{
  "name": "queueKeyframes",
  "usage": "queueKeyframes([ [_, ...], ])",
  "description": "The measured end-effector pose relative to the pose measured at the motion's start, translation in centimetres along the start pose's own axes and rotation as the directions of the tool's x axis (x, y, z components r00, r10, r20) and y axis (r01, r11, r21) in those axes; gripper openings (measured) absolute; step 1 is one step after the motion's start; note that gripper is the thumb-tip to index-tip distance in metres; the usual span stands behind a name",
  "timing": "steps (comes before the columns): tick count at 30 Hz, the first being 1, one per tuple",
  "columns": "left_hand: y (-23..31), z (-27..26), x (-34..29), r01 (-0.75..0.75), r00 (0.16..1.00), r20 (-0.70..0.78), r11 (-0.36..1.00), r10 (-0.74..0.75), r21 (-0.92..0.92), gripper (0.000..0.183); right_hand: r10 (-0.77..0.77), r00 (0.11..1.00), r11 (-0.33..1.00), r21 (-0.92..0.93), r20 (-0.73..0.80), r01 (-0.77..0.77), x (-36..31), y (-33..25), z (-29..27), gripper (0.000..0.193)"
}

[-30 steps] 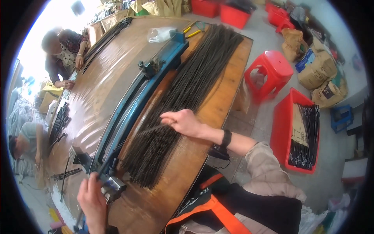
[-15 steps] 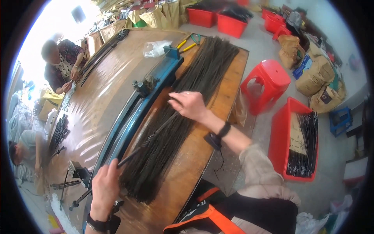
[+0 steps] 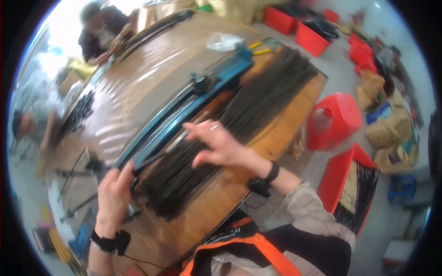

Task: The person picks up a spring and slides it onto a rod, then places the assembly into a machine to be processed. They then remove the rod and place it onto a growing pile on the table, repeating the process.

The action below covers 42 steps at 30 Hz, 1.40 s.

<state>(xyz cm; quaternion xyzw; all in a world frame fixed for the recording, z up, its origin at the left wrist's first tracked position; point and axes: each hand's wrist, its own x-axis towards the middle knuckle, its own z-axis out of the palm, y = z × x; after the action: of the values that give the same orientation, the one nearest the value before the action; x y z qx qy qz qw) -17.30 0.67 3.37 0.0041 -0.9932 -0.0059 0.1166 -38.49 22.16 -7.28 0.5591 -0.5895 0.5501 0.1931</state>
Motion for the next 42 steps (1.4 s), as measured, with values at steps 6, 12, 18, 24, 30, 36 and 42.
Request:
queueKeyframes([
  [6, 1.4, 0.0, -0.9, -0.054, 0.995, -0.086, 0.997, 0.058, 0.053, 0.039, -0.038, 0.992, 0.999, 0.028, 0.12, 0.035, -0.2, -0.7, 1.6, 0.033],
  [12, 1.6, 0.7, -1.8, -0.039, 0.983, -0.182, 0.999, 0.034, -0.027, 0.035, -0.019, 0.996, 1.0, -0.015, 0.085, 0.021, -2.1, 0.9, 0.1, 0.029],
  [18, -2.8, -2.0, -5.8, 0.054, 0.935, -0.353, 0.996, -0.025, 0.071, 0.017, 0.297, 0.953, 0.937, 0.211, -0.063, -0.279, -3.8, 3.6, -0.6, 0.03],
  [24, -8.2, -10.8, -11.4, 0.274, 0.822, -0.565, 0.921, -0.074, 0.277, 0.014, 0.248, 0.911, 0.967, -0.133, 0.329, -0.216, 0.5, 0.8, 5.4, 0.022],
  [30, -9.3, -12.5, -17.8, 0.396, 0.814, -0.525, 0.899, -0.25, 0.185, 0.022, 0.12, 0.889, 0.851, 0.415, 0.441, -0.321, 8.9, -5.8, 20.2, 0.018],
  [36, -10.3, -11.5, -25.5, 0.558, 0.754, -0.484, 0.822, -0.444, 0.116, 0.023, -0.183, 0.889, 0.906, 0.423, 0.421, -0.014, 11.7, -7.9, 28.1, 0.01],
  [42, -11.5, -8.8, -29.1, 0.641, 0.701, -0.43, 0.767, -0.569, 0.031, 0.023, -0.269, 0.817, 0.954, 0.256, 0.51, 0.154, 12.0, -7.9, 29.6, 0.011],
])
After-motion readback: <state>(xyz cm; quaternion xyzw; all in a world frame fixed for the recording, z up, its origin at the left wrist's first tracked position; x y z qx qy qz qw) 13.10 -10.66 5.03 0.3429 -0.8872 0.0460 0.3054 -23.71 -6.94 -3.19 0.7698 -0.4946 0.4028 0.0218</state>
